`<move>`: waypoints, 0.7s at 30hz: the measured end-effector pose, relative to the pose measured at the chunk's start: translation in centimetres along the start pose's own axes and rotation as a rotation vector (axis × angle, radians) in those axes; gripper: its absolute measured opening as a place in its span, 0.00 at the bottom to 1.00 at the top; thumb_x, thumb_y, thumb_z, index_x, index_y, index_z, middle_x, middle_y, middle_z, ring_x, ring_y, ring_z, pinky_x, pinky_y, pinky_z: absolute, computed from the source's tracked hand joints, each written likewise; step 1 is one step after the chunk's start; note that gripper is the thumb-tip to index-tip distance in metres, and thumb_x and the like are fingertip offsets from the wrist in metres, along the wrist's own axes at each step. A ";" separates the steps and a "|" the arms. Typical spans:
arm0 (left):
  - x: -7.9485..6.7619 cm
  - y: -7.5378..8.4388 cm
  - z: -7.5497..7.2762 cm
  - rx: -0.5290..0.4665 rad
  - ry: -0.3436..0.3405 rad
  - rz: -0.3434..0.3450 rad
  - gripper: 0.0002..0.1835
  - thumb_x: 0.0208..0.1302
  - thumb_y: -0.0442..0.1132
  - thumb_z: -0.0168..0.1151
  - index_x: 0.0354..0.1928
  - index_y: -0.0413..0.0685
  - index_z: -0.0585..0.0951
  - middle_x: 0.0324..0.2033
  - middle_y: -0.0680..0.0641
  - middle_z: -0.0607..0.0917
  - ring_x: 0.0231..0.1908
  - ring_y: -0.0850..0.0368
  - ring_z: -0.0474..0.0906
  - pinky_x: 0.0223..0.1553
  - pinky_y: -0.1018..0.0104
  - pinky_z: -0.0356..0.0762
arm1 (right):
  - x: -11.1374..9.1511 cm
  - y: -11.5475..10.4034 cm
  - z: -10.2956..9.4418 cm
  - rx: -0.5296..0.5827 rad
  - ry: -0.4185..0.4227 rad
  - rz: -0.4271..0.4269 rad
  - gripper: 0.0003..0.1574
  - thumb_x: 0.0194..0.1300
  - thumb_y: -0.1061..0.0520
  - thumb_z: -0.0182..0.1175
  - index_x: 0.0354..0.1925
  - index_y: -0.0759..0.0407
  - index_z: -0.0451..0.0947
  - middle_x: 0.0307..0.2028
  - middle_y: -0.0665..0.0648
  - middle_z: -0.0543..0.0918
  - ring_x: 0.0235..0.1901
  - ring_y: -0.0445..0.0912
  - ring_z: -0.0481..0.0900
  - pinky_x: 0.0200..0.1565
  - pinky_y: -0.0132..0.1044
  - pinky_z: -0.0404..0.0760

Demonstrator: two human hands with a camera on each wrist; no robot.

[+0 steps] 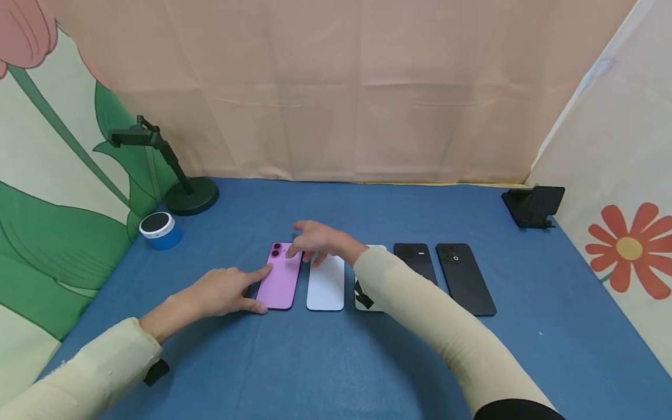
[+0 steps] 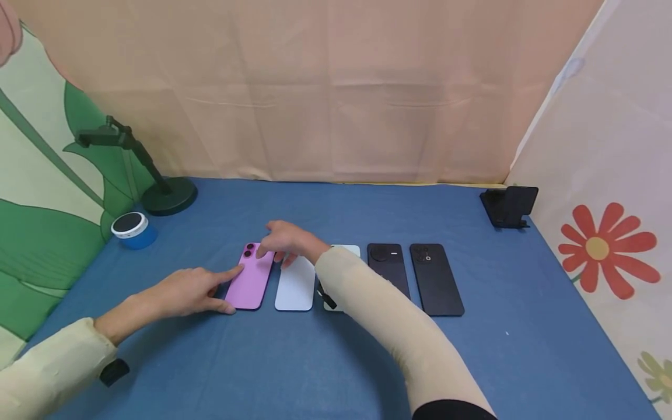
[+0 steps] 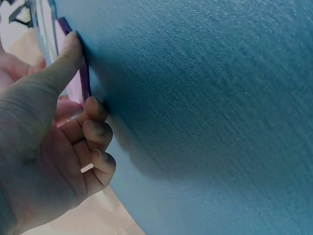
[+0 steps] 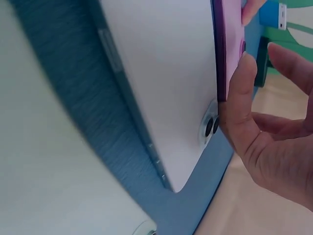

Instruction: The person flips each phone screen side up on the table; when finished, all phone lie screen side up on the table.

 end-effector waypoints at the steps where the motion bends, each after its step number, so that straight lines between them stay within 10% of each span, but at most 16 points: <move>1: 0.1 0.0 0.0 0.001 0.002 0.002 0.50 0.55 0.66 0.68 0.76 0.53 0.63 0.14 0.54 0.70 0.15 0.60 0.64 0.21 0.68 0.58 | 0.0 -0.1 0.1 0.001 0.004 0.002 0.52 0.65 0.53 0.67 0.79 0.52 0.52 0.58 0.59 0.76 0.36 0.50 0.79 0.33 0.43 0.86; 21: 0.1 -0.8 0.1 -0.052 -0.004 0.021 0.51 0.54 0.66 0.70 0.76 0.53 0.64 0.15 0.56 0.70 0.17 0.62 0.66 0.22 0.71 0.60 | 1.1 0.8 0.2 0.228 0.019 0.022 0.39 0.65 0.54 0.67 0.70 0.57 0.66 0.34 0.56 0.73 0.23 0.45 0.68 0.26 0.34 0.78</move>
Point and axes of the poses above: each hand's wrist, its own x-axis towards the middle knuckle, its own z-axis out of the palm, y = z × x, the point moved 1 cm from there along x, towards the middle knuckle
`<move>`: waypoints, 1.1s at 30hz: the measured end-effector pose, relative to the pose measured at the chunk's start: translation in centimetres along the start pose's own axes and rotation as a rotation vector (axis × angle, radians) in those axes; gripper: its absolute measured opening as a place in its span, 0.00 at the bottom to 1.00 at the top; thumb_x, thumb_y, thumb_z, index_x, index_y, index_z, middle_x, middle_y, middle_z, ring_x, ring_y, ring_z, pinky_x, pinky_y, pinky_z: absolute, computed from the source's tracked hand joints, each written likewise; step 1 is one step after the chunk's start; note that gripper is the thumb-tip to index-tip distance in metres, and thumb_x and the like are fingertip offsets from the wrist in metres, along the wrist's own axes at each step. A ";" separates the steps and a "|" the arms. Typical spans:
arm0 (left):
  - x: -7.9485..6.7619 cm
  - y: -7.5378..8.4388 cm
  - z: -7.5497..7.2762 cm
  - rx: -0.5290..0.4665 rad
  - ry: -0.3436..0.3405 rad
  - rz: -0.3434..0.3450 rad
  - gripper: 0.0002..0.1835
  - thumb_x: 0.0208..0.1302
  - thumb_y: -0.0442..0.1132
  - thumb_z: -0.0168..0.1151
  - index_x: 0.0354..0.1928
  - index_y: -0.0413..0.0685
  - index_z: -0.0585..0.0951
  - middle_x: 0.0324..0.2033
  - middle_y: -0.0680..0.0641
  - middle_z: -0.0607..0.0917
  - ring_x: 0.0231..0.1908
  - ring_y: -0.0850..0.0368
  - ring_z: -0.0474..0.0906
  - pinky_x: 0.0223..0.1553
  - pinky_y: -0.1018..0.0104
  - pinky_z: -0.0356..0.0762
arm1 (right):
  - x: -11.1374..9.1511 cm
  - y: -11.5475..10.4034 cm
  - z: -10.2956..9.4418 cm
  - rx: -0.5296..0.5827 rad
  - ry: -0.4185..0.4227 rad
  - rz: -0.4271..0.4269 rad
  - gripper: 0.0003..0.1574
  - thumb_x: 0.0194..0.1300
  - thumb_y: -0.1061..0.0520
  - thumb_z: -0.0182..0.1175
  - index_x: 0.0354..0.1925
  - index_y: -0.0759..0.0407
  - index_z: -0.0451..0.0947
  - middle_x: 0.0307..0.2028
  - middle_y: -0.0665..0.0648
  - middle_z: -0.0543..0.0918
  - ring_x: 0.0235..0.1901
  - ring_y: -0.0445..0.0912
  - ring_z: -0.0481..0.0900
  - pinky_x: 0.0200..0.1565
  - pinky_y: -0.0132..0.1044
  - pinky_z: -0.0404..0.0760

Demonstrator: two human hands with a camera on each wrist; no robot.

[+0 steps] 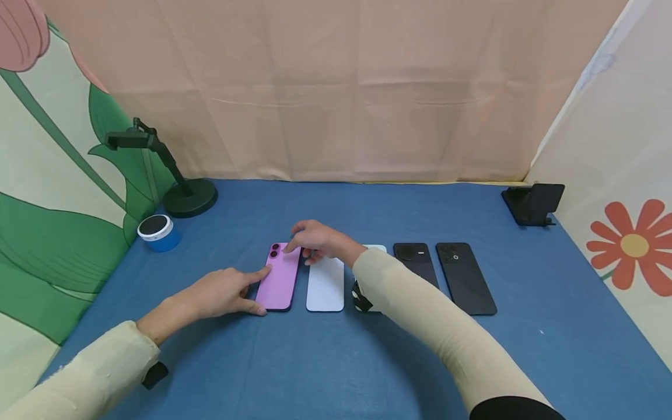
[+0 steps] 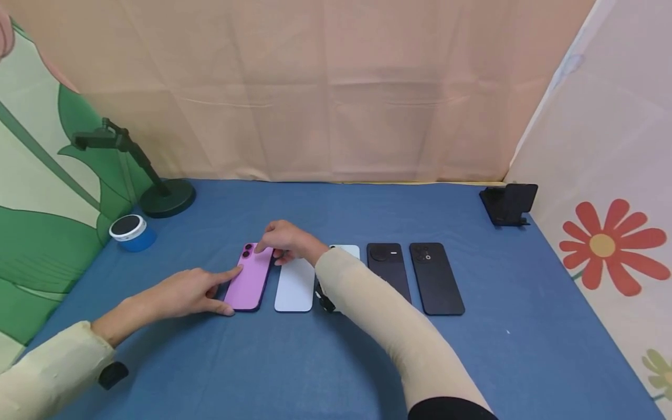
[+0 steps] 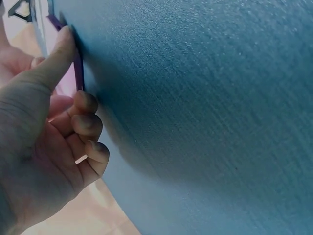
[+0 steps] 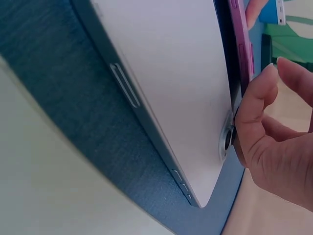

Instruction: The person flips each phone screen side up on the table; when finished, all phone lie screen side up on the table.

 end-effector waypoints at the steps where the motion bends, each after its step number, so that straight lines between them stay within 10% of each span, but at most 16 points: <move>1: 0.0 0.0 0.0 0.000 0.000 0.004 0.51 0.54 0.66 0.70 0.76 0.52 0.64 0.15 0.56 0.70 0.17 0.62 0.66 0.22 0.71 0.60 | 0.0 0.0 0.0 0.006 0.000 0.000 0.38 0.66 0.54 0.67 0.70 0.57 0.67 0.33 0.56 0.72 0.23 0.45 0.67 0.26 0.34 0.78; 19: -0.4 -0.1 -0.5 -0.011 0.018 0.034 0.50 0.54 0.67 0.69 0.75 0.52 0.65 0.16 0.57 0.69 0.18 0.63 0.65 0.23 0.71 0.60 | -0.7 1.3 -0.1 0.021 -0.010 -0.148 0.24 0.66 0.59 0.64 0.61 0.52 0.79 0.25 0.56 0.73 0.22 0.45 0.69 0.24 0.35 0.75; 33: -0.2 -0.5 -0.3 -0.007 0.007 0.019 0.51 0.53 0.68 0.68 0.76 0.55 0.64 0.15 0.58 0.67 0.18 0.64 0.64 0.23 0.71 0.59 | -0.9 1.3 -1.0 -0.118 -0.056 -0.164 0.31 0.64 0.57 0.66 0.65 0.49 0.77 0.46 0.54 0.79 0.27 0.46 0.73 0.27 0.36 0.78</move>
Point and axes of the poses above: each hand's wrist, its own x-axis towards the middle knuckle, its own z-axis out of the palm, y = z × x, the point moved 1 cm from there along x, towards the middle knuckle
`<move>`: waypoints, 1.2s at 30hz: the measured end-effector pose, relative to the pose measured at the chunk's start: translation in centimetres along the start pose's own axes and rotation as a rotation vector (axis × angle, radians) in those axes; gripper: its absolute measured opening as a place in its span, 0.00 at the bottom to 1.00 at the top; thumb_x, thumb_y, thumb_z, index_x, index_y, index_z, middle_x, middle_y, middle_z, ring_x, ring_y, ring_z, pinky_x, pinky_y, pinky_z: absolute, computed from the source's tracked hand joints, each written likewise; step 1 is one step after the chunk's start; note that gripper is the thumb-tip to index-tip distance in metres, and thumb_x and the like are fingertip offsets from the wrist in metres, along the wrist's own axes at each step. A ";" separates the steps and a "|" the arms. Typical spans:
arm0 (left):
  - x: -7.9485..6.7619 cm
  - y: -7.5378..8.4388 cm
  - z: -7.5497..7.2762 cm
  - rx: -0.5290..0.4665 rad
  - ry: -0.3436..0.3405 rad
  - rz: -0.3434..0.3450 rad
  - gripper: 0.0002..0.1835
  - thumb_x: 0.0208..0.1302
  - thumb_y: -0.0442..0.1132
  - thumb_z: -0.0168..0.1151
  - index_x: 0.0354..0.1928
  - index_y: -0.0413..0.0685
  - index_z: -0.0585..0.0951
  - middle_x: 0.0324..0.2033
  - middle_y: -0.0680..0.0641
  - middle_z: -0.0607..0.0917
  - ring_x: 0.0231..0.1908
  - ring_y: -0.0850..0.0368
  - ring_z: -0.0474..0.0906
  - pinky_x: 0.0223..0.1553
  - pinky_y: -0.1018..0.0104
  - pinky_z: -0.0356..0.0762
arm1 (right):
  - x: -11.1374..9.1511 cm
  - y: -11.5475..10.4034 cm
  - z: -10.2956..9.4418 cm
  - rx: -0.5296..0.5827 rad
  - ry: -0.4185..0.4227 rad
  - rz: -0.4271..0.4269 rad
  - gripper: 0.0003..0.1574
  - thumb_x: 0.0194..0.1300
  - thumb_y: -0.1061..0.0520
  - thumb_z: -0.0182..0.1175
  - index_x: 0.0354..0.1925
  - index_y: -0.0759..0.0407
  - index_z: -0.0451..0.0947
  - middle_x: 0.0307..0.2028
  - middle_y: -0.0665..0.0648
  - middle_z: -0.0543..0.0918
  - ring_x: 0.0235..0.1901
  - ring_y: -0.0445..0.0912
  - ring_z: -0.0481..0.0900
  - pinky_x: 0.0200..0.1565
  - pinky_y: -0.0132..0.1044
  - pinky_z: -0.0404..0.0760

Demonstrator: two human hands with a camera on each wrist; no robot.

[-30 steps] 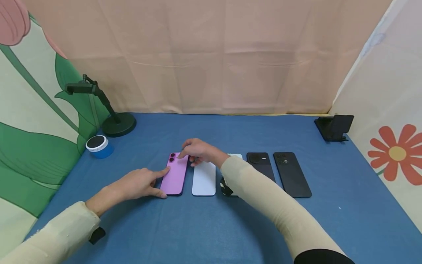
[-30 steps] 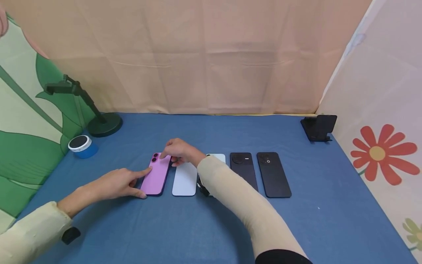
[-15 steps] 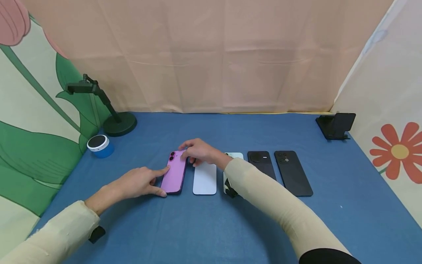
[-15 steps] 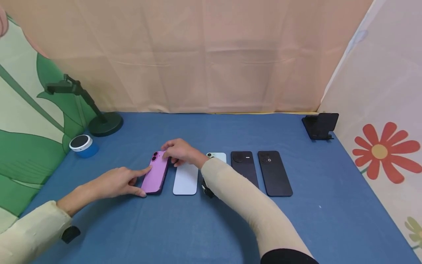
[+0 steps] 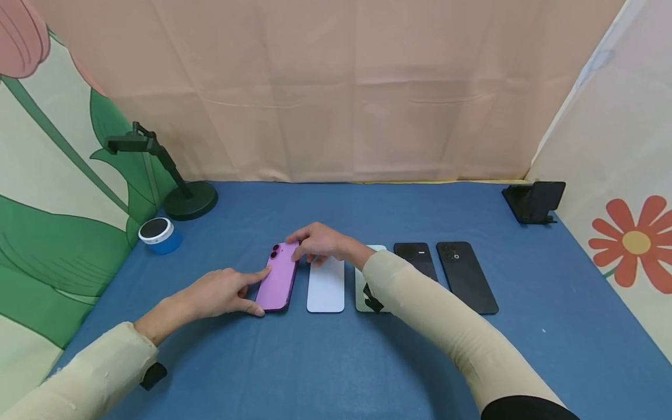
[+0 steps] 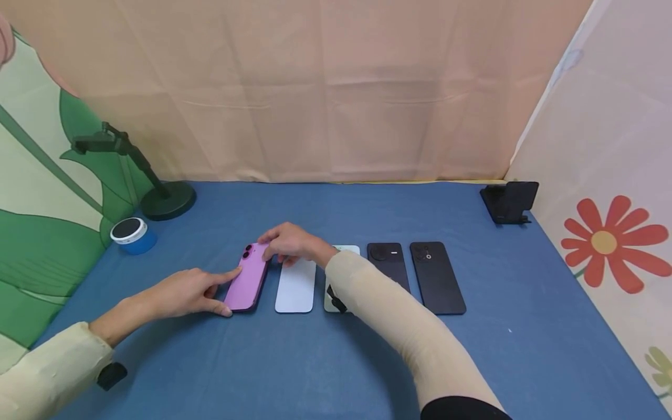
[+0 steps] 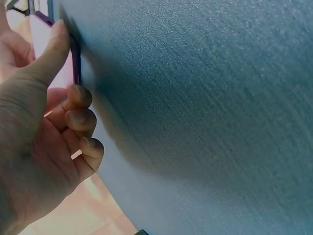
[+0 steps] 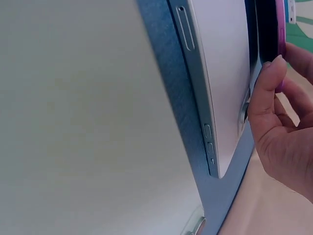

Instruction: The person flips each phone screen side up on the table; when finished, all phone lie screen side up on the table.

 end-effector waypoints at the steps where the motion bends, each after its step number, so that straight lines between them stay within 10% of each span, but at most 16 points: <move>1: 0.0 0.0 0.0 0.001 0.000 0.003 0.51 0.53 0.69 0.68 0.76 0.55 0.64 0.15 0.59 0.67 0.18 0.64 0.63 0.23 0.71 0.59 | 0.0 0.0 0.0 -0.002 -0.006 -0.002 0.31 0.64 0.58 0.67 0.65 0.49 0.77 0.43 0.54 0.79 0.26 0.46 0.73 0.27 0.36 0.78; 8: -0.1 -0.1 0.0 0.001 -0.004 0.018 0.50 0.54 0.68 0.68 0.75 0.55 0.65 0.15 0.59 0.67 0.18 0.65 0.63 0.23 0.71 0.58 | -0.1 -0.1 -0.4 -0.032 -0.053 0.003 0.34 0.63 0.58 0.68 0.67 0.50 0.76 0.27 0.54 0.74 0.24 0.44 0.70 0.26 0.36 0.77; 18: 0.0 0.0 0.0 0.070 -0.014 0.028 0.48 0.55 0.68 0.67 0.75 0.55 0.66 0.16 0.58 0.68 0.20 0.64 0.65 0.26 0.69 0.62 | 0.2 -0.3 -0.8 -0.091 -0.090 0.008 0.34 0.63 0.55 0.70 0.67 0.49 0.76 0.30 0.53 0.74 0.26 0.45 0.70 0.27 0.35 0.78; 23: -0.2 0.7 -0.3 0.133 -0.012 0.050 0.48 0.57 0.67 0.66 0.75 0.51 0.67 0.39 0.49 0.88 0.30 0.63 0.72 0.35 0.64 0.70 | 0.2 -0.5 -0.9 -0.092 -0.097 0.006 0.34 0.63 0.55 0.70 0.67 0.51 0.76 0.30 0.52 0.74 0.26 0.45 0.71 0.27 0.35 0.77; 36: -1.0 3.7 -0.8 0.033 0.083 0.112 0.45 0.62 0.66 0.63 0.76 0.57 0.64 0.43 0.55 0.83 0.38 0.62 0.74 0.40 0.64 0.72 | 0.1 -0.9 -1.2 -0.085 -0.103 -0.003 0.34 0.64 0.56 0.69 0.67 0.55 0.75 0.26 0.51 0.71 0.25 0.44 0.70 0.26 0.33 0.76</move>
Point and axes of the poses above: each hand's wrist, its own x-axis towards the middle knuckle, its own z-axis out of the palm, y = z × x, the point moved 1 cm from there along x, towards the middle knuckle
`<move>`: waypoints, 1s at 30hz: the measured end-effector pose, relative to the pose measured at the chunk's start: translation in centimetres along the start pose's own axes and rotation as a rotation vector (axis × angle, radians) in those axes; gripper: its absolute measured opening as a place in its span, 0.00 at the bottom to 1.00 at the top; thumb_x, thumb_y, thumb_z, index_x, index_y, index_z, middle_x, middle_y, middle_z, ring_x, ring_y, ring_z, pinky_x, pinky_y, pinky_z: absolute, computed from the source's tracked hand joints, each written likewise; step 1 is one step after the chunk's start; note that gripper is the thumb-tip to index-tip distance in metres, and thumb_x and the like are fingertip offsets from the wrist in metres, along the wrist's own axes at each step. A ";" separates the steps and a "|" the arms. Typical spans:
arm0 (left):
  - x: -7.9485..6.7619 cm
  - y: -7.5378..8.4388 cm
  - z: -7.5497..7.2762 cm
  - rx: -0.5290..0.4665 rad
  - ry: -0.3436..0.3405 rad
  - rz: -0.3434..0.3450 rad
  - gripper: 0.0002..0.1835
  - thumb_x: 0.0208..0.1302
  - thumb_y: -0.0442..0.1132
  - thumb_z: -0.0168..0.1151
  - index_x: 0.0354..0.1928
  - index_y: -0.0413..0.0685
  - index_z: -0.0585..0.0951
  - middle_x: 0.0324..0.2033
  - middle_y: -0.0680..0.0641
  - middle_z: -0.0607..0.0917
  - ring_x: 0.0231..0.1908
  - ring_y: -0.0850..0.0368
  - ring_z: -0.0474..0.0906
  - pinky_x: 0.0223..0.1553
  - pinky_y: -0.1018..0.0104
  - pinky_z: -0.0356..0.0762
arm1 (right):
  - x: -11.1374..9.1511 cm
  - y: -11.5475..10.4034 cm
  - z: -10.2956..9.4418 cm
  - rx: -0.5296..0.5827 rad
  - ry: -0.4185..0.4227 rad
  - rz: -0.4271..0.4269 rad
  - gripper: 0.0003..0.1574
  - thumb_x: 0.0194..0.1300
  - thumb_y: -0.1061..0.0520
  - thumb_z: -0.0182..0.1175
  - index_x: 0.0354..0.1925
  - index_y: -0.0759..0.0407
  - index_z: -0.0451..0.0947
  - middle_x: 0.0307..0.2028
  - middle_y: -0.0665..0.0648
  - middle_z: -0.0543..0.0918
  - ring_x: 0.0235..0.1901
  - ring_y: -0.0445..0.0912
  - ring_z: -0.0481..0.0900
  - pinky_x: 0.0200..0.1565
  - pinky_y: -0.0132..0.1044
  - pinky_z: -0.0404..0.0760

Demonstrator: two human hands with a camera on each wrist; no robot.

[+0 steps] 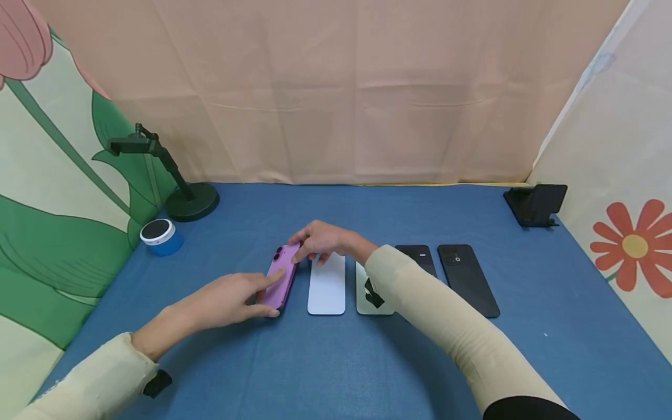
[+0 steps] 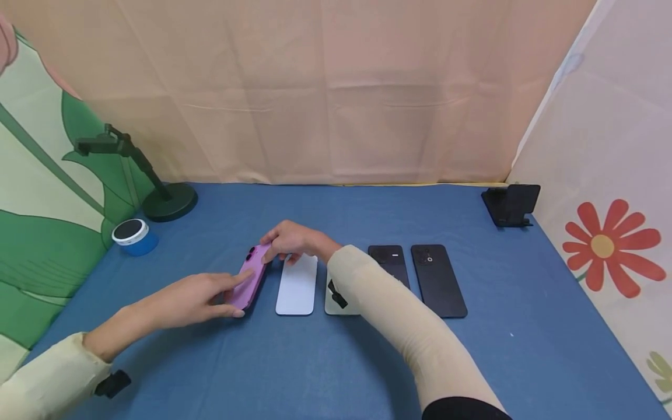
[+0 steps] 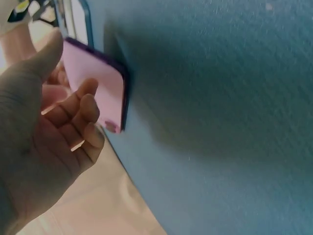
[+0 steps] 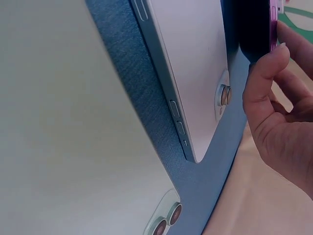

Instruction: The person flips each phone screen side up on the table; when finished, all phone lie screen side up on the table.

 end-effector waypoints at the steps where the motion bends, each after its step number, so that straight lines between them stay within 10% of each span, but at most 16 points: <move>1: 0.0 0.1 0.1 0.001 0.008 0.011 0.44 0.62 0.66 0.63 0.76 0.58 0.64 0.43 0.56 0.82 0.37 0.63 0.74 0.39 0.66 0.72 | 0.0 0.0 0.0 0.000 0.000 0.000 0.33 0.64 0.56 0.69 0.67 0.55 0.75 0.26 0.51 0.71 0.25 0.44 0.70 0.26 0.33 0.76; 7: 0.2 0.5 0.7 -0.053 0.023 0.055 0.44 0.64 0.61 0.65 0.78 0.59 0.60 0.26 0.58 0.73 0.28 0.66 0.70 0.29 0.72 0.68 | 0.0 -0.2 0.0 -0.008 -0.003 -0.008 0.33 0.64 0.56 0.69 0.66 0.56 0.76 0.25 0.50 0.71 0.24 0.43 0.69 0.26 0.33 0.76; 30: -0.1 1.3 0.3 -0.094 0.004 -0.028 0.40 0.68 0.46 0.64 0.78 0.48 0.59 0.22 0.56 0.72 0.22 0.66 0.69 0.23 0.72 0.70 | -0.5 -0.5 0.8 -0.032 0.093 -0.115 0.37 0.66 0.51 0.68 0.69 0.60 0.72 0.28 0.53 0.76 0.22 0.42 0.71 0.25 0.35 0.80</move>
Point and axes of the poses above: each hand's wrist, its own x-axis towards the middle knuckle, its own z-axis out of the palm, y = z × x, the point moved 1 cm from there along x, towards the middle knuckle
